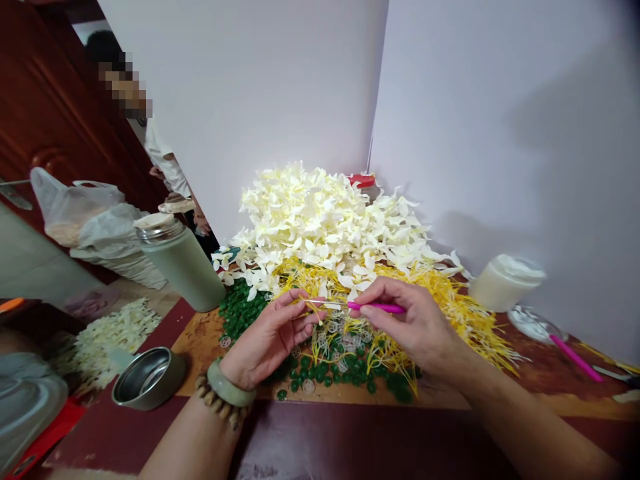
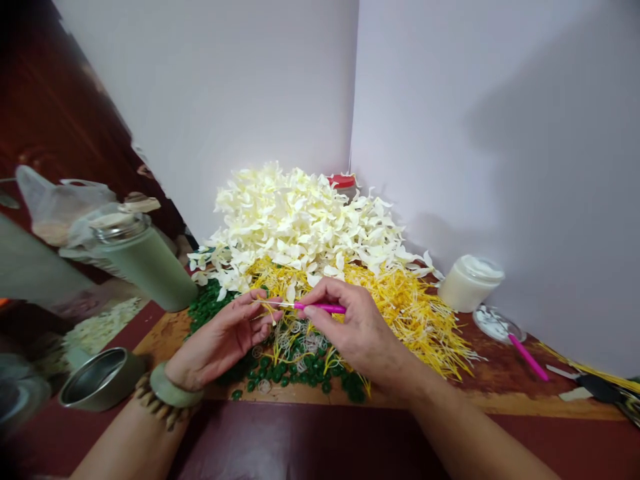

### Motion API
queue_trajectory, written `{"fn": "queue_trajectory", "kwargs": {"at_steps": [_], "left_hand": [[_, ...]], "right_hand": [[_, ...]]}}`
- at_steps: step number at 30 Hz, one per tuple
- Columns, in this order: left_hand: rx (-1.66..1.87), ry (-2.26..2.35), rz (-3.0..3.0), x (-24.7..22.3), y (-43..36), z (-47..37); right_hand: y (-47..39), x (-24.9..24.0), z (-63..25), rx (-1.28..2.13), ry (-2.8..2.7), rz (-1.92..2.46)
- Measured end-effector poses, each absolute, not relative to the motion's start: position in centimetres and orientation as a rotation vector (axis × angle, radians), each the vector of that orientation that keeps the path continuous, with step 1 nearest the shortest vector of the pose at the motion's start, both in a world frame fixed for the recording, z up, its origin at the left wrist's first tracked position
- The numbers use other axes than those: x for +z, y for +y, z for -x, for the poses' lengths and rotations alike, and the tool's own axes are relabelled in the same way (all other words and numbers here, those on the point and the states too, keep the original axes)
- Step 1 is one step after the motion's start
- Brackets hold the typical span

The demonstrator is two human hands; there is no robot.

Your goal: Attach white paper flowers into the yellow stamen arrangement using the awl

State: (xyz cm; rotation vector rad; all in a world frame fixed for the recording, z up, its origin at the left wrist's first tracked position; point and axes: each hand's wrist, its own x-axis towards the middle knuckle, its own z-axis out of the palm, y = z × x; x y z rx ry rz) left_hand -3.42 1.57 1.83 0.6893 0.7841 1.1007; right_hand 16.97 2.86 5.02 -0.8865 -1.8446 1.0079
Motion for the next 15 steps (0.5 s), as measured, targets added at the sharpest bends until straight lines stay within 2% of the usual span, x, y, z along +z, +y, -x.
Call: {"fn": "queue_trajectory", "kwargs": {"at_steps": [15], "left_hand": [[1.188,0.769,-0.675,1.9,1.4,3.5]], "right_hand": [[2.8,3.8,-16.1,0.729,-2.048,0.992]]}}
